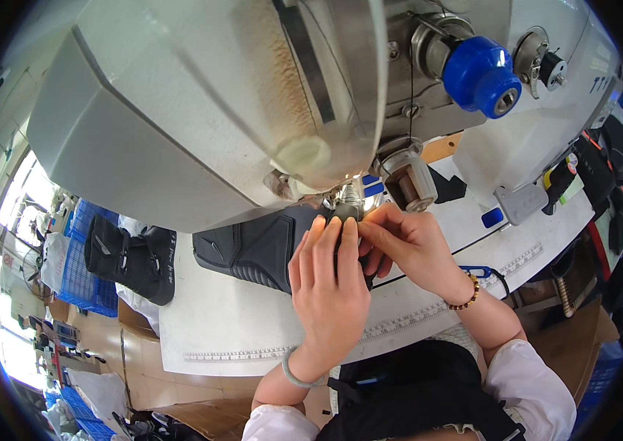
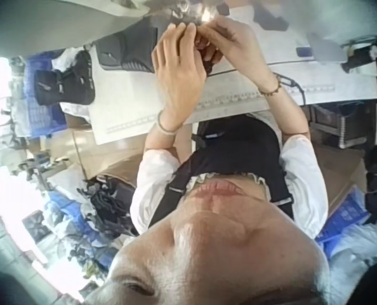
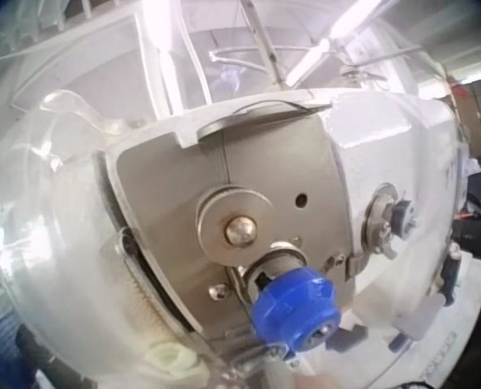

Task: The person marks a boot upper with a pen, stitches along its edge using a sewing machine, and trims threads with thread snips.

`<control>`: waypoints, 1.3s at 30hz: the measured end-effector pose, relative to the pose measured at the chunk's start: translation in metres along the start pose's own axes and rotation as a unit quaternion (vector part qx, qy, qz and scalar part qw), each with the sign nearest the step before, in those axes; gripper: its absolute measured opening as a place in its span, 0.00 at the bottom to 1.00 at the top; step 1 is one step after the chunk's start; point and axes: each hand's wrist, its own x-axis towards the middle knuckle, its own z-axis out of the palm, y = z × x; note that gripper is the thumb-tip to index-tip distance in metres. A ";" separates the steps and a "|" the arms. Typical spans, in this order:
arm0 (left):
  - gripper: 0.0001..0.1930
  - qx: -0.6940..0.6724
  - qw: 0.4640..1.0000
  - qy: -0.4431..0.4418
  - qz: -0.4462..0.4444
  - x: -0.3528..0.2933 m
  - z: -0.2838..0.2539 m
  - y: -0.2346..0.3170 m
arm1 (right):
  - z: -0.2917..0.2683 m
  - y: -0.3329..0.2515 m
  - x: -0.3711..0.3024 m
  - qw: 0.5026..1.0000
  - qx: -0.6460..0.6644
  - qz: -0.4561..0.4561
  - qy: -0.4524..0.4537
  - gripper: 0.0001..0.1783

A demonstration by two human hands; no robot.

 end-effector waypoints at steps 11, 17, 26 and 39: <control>0.21 0.021 1.000 0.018 0.014 -0.005 0.006 -0.005 | -0.012 0.021 0.012 0.881 -0.268 -0.328 0.212 0.06; 0.20 0.059 0.996 0.034 0.054 -0.005 0.011 -0.007 | -0.013 0.013 0.047 0.987 0.028 -0.022 0.159 0.17; 0.15 0.076 0.986 0.080 0.124 -0.005 0.015 -0.018 | 0.007 0.005 0.047 0.950 0.244 0.041 0.190 0.13; 0.16 -0.013 0.987 0.070 0.141 0.002 0.011 -0.040 | 0.009 0.017 0.047 0.945 0.251 -0.011 0.208 0.12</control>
